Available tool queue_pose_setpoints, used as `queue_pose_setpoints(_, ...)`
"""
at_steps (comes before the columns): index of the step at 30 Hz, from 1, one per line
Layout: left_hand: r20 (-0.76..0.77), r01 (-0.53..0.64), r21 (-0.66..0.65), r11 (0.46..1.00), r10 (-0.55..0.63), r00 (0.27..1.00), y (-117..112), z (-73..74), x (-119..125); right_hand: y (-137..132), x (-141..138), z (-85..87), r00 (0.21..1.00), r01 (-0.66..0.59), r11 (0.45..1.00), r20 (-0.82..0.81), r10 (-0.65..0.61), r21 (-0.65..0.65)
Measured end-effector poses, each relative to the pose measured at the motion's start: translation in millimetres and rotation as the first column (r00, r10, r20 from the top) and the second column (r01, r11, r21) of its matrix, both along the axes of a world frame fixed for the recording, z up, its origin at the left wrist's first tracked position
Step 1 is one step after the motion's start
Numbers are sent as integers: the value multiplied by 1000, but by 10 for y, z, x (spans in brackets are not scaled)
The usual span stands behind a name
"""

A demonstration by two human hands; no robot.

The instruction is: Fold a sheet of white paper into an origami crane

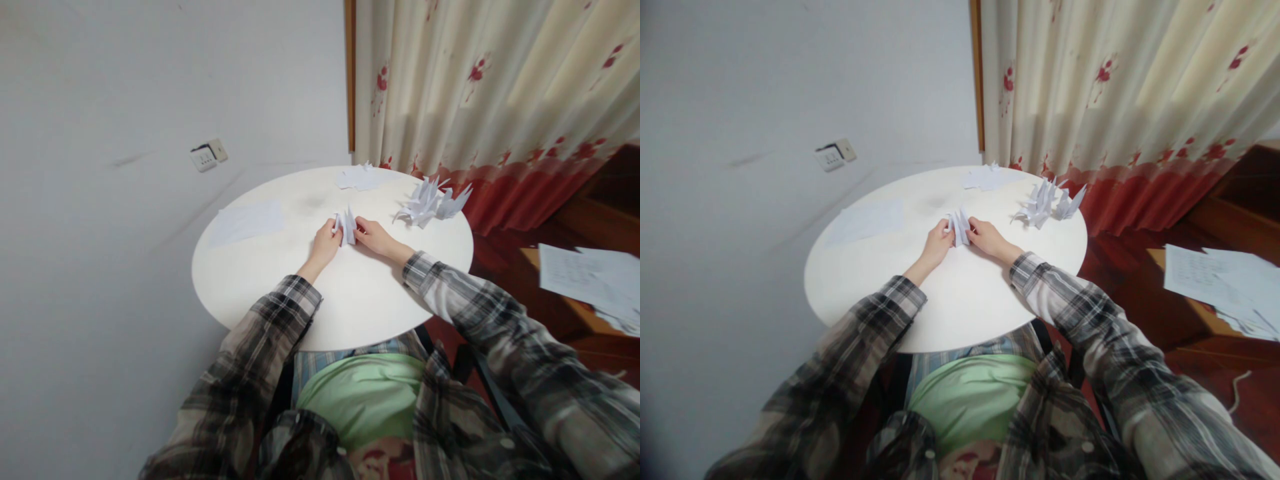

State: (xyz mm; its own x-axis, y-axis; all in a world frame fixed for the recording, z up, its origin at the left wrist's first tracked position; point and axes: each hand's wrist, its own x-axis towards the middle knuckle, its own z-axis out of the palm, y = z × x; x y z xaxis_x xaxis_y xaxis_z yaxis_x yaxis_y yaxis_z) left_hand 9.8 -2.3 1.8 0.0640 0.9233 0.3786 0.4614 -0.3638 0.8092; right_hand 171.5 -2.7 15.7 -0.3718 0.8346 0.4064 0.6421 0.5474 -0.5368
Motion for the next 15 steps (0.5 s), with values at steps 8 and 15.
queue_pose_setpoints(8,-8,7,1,1000,-7,1000,11,-11,-6,2,2,-2,1000,-5,1000,-8,5,-3)
queue_pose_setpoints(15,6,7,-10,1000,-7,1000,13,-14,-3,0,1,-2,1000,-1,1000,4,1,-3)
